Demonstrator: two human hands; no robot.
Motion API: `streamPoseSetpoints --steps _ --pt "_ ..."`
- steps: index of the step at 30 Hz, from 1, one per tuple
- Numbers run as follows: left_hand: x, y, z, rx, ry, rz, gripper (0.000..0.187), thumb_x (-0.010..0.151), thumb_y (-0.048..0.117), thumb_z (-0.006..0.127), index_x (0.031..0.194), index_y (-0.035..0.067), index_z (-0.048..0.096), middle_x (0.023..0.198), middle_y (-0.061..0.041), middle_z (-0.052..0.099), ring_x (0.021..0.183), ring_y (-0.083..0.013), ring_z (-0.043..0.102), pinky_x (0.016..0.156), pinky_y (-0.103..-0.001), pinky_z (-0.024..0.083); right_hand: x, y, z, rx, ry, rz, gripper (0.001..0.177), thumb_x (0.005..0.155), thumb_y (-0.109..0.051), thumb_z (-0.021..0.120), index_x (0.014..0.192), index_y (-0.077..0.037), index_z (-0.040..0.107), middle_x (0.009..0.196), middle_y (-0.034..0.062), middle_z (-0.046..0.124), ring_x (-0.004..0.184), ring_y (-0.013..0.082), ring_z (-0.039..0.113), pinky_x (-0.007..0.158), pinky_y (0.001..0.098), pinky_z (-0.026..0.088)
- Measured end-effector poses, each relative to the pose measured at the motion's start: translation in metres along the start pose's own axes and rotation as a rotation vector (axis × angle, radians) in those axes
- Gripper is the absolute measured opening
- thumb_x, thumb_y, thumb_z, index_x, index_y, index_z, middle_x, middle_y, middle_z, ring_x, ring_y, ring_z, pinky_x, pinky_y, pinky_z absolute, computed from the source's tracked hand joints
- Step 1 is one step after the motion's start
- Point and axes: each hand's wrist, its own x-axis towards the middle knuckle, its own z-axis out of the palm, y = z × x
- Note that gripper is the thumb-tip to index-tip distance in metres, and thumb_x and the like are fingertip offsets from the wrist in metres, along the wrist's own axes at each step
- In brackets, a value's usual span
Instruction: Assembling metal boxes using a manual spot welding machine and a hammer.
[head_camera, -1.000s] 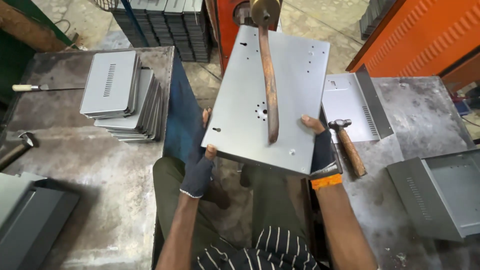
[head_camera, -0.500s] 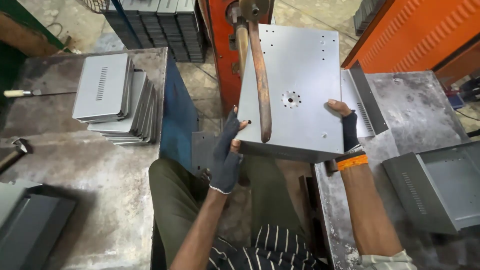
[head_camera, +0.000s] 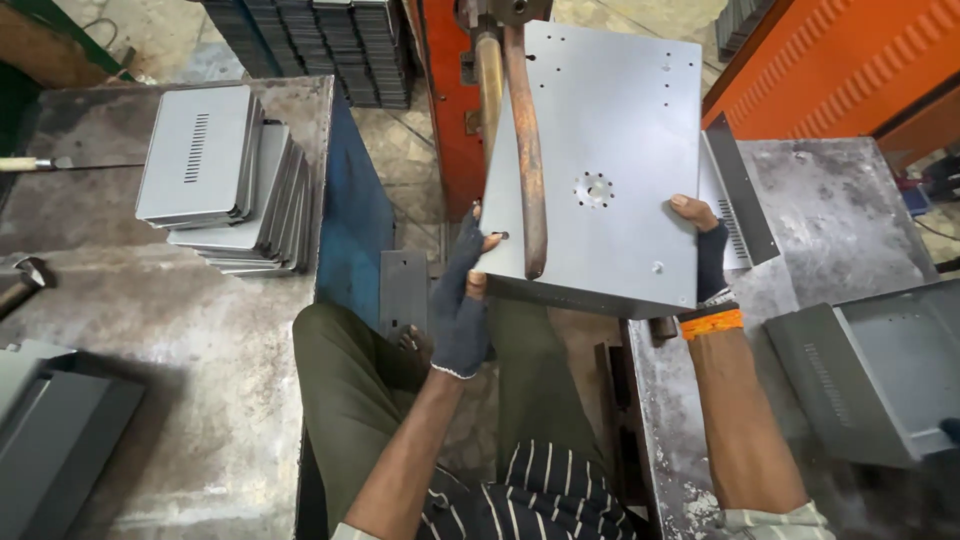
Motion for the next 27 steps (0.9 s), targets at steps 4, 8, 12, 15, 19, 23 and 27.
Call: streamPoseSetpoints --steps 4,8,12,15,19,23,27 --pt "-0.002 -0.005 0.004 -0.011 -0.004 -0.009 0.053 0.113 0.045 0.048 0.138 0.000 0.062 0.167 -0.019 0.039 0.159 -0.0304 0.034 0.129 -0.044 0.028 -0.006 -0.010 0.016 -0.037 0.022 -0.009 0.058 0.085 -0.033 0.064 0.129 0.006 0.061 0.110 0.0180 0.070 0.093 0.0252 0.071 0.082 0.0357 0.059" --pt "-0.001 -0.005 0.008 -0.028 0.040 -0.017 0.056 0.112 0.048 0.048 0.136 0.000 0.063 0.166 -0.018 0.042 0.157 -0.0293 0.038 0.128 -0.043 0.031 -0.005 -0.010 0.010 -0.003 -0.007 0.005 0.057 0.085 -0.033 0.063 0.128 0.004 0.062 0.110 0.0158 0.071 0.093 0.0241 0.072 0.083 0.0348 0.059" --pt "0.002 -0.001 0.008 -0.036 0.063 -0.028 0.057 0.112 0.048 0.049 0.135 -0.002 0.064 0.163 -0.018 0.046 0.154 -0.0286 0.042 0.127 -0.042 0.032 -0.015 -0.013 0.019 0.006 0.017 -0.028 0.053 0.088 -0.032 0.064 0.128 0.003 0.062 0.110 0.0147 0.071 0.093 0.0229 0.071 0.084 0.0343 0.059" --pt "0.001 -0.005 0.008 -0.085 0.074 -0.083 0.054 0.111 0.046 0.051 0.133 -0.002 0.065 0.162 -0.018 0.048 0.151 -0.0280 0.045 0.124 -0.041 0.036 -0.004 0.001 -0.012 -0.030 0.045 -0.050 0.050 0.092 -0.032 0.064 0.126 0.005 0.062 0.108 0.0145 0.071 0.091 0.0228 0.070 0.083 0.0339 0.058" --pt "-0.004 -0.008 0.005 -0.095 0.079 -0.101 0.052 0.111 0.043 0.053 0.131 -0.003 0.066 0.160 -0.017 0.050 0.149 -0.0271 0.048 0.123 -0.041 0.037 -0.005 -0.001 -0.009 -0.106 0.035 -0.029 0.051 0.089 -0.034 0.062 0.123 0.005 0.064 0.104 0.0157 0.072 0.087 0.0233 0.071 0.079 0.0336 0.058" --pt "-0.009 -0.010 0.008 -0.045 0.091 -0.092 0.051 0.111 0.043 0.054 0.131 -0.002 0.066 0.155 -0.018 0.056 0.146 -0.0261 0.052 0.123 -0.040 0.038 -0.002 -0.005 -0.011 -0.062 -0.014 0.025 0.055 0.090 -0.034 0.064 0.128 0.005 0.062 0.110 0.0162 0.070 0.092 0.0238 0.070 0.083 0.0337 0.058" --pt "-0.009 -0.010 0.008 -0.032 0.126 -0.074 0.051 0.109 0.042 0.055 0.132 -0.003 0.064 0.156 -0.017 0.055 0.145 -0.0256 0.052 0.122 -0.040 0.038 -0.015 -0.006 0.012 -0.063 0.024 0.019 0.062 0.084 -0.034 0.062 0.132 0.004 0.061 0.114 0.0161 0.070 0.097 0.0240 0.070 0.083 0.0346 0.058"
